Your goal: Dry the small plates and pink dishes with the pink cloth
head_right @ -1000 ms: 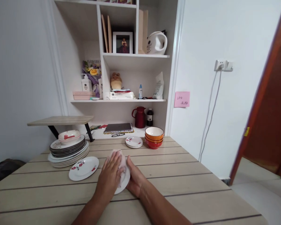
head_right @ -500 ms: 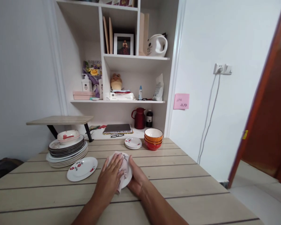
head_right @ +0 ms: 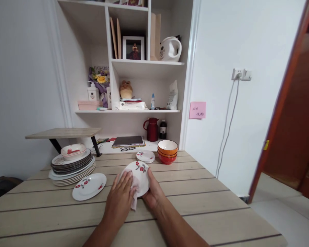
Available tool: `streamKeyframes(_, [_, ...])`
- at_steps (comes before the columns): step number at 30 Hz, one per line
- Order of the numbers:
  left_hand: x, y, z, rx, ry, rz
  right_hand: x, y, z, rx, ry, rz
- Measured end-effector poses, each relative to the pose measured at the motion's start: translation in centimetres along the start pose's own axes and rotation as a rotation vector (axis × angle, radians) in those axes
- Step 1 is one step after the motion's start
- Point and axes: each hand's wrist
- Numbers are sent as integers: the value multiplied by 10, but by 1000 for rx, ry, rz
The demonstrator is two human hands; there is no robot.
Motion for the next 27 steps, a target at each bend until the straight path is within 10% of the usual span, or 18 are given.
streamKeyframes(6, [2,-1,-16,-139,145,18,-4,1,-7,-40,139,47])
streamKeyframes(13, [2,0,12,33,-188,-19,2,3,-22,-77,44,96])
streamKeyframes(22, [0,9,-6,-32,46,48,-1,-2,-10,-89,57,84])
streamKeyframes(27, [0,4,15,-9,-140,72,-2,4,-25,-158,52,65])
Point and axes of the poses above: each hand's wrist, its own x-axis towards the middle knuckle, its own y-axis out of the palm, z = x × y, and after that the axes turned 1 degree about -y, right-handed
